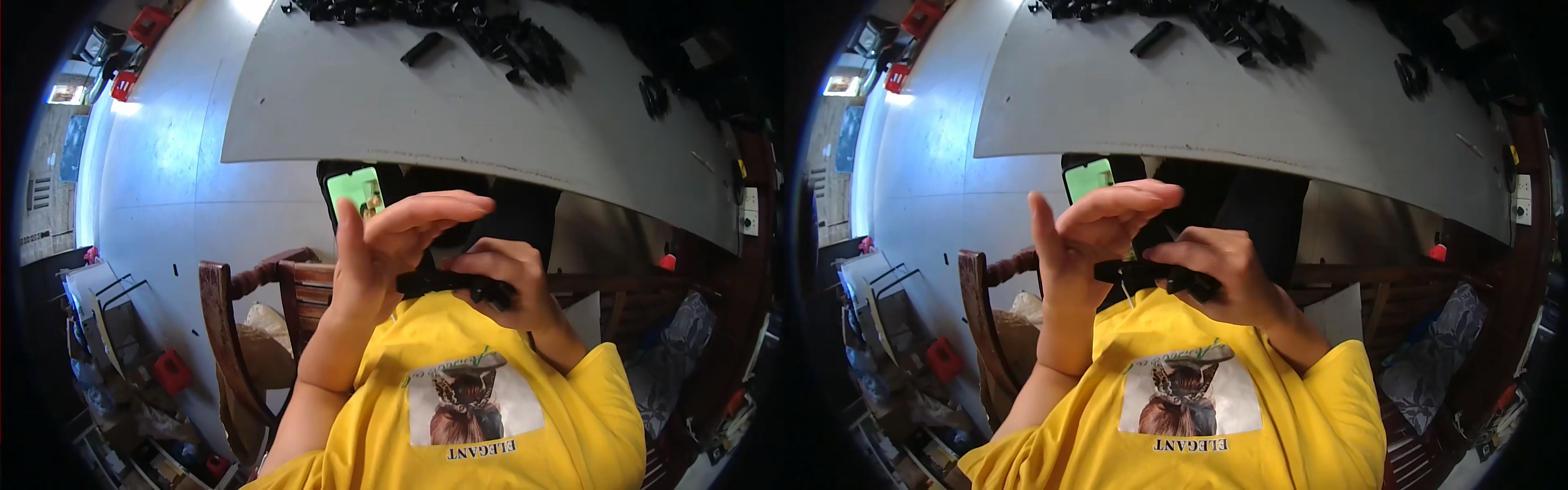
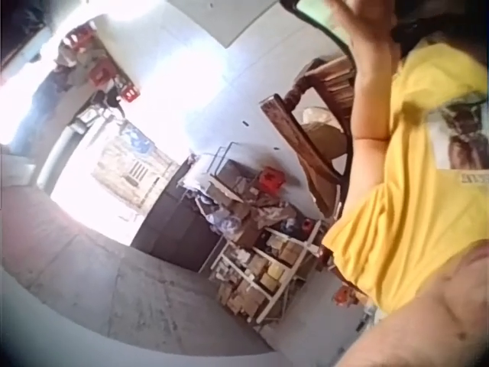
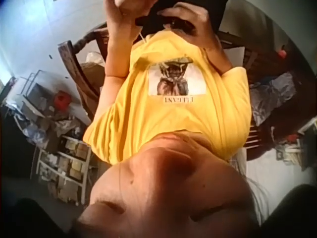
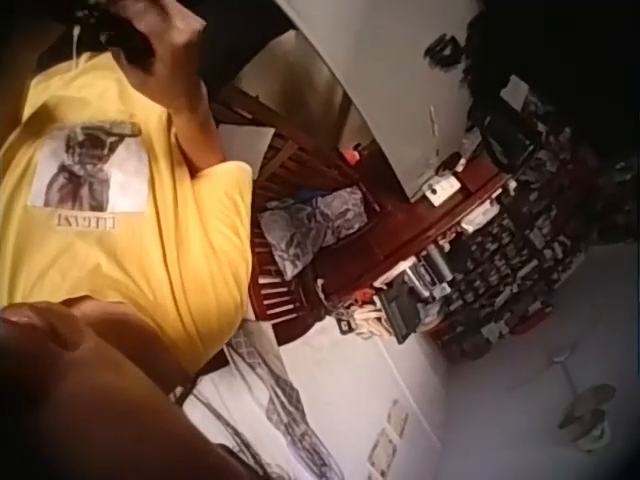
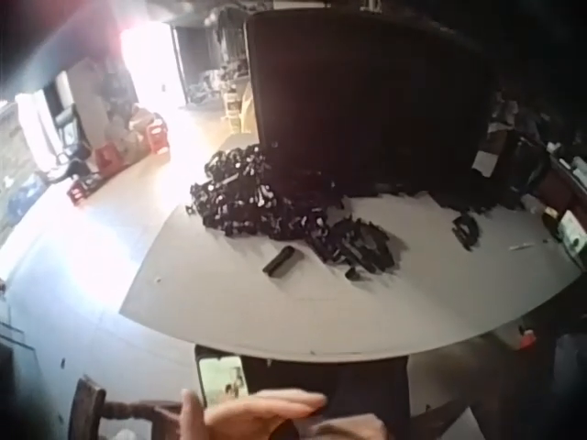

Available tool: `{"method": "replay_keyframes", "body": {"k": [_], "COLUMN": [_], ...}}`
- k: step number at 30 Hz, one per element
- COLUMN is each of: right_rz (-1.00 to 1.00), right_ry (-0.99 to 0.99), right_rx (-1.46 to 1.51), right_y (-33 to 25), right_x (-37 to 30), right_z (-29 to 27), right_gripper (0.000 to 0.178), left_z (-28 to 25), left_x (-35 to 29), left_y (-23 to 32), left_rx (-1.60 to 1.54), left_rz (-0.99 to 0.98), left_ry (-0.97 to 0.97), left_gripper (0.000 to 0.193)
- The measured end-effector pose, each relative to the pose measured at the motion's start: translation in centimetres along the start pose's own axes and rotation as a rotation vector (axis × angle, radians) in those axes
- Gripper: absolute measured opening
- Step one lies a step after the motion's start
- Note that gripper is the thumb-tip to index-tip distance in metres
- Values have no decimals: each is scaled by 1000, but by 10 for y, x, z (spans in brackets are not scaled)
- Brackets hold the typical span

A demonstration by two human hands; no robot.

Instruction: Assembling small black plastic components by hand at a workstation.

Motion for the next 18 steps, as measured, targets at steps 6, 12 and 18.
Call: {"method": "replay_keyframes", "body": {"k": [6, 12, 18], "right_rz": [-206, -299, -75], "right_ry": [20, 56, 1], "right_rx": [-130, -300, -164], "right_y": [-1, -13, 15], "right_x": [-6, -8, 0], "right_z": [4, 13, 4], "right_gripper": [43, 22, 32], "left_z": [14, 15, 2], "left_x": [-5, -10, 6], "left_y": [-15, -30, -40], "left_rx": [-180, -130, 49], "left_rz": [-3, 56, -91], "left_ry": [-292, -226, -14], "left_gripper": [83, 73, 70]}}
Point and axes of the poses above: each hand's wrist, its own x-axis towards the middle knuckle, its own z-axis out of the palm, y = z × x, the point moved 6 cm from there along x, towards the middle knuckle, and after that the axes turned 10 degrees about x, right-handed, at the moved point
